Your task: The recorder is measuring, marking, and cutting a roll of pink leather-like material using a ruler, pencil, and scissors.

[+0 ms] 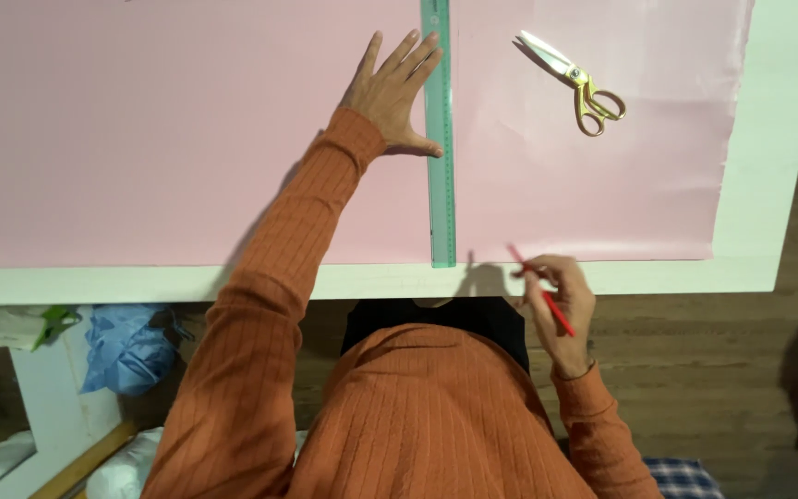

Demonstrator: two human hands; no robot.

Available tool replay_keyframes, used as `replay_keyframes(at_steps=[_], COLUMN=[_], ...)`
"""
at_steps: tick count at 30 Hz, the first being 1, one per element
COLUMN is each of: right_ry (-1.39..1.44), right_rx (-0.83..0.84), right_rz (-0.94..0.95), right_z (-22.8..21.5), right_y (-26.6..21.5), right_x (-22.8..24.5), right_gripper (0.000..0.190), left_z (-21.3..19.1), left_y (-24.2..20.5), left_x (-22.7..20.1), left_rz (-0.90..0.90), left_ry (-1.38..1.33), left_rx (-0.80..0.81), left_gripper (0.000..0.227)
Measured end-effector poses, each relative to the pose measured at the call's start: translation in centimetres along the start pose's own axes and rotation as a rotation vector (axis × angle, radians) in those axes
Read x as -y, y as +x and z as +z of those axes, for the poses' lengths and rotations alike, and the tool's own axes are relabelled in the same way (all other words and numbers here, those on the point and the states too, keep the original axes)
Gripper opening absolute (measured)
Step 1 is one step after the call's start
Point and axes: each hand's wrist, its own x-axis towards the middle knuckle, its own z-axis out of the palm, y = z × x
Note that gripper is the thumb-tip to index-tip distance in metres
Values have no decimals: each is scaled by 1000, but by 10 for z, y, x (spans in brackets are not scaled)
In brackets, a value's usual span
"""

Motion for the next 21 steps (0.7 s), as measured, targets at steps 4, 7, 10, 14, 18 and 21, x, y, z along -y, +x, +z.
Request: replay_keyframes(at_steps=[4,7,10,14,18,21], right_ry=[-181,-482,-507,-761,-895,-1005], right_rx=[2,183,403,419,365,302], right_rz=[-212,-39,-168,-463,-575,-601], right_z=[-9,-9,7,30,43,56], right_y=[-2,-12,-4,20,55,81], right_x=[-26,-60,-55,-47,-72,-92], right_gripper=[20,32,38,56,51,53], left_z=[-17,6,39,84,87,73], left_y=[-57,-124,-193,-256,-287,-282], left_x=[1,4,-11,-27,-30,-4], left_rz=[-160,-385,-590,-737,-750,-651], left_ry=[19,-29,-10,-100,-104,-123], left_rx=[61,-33,-184,-319,-324,-278], left_gripper=[142,121,96,88,83,82])
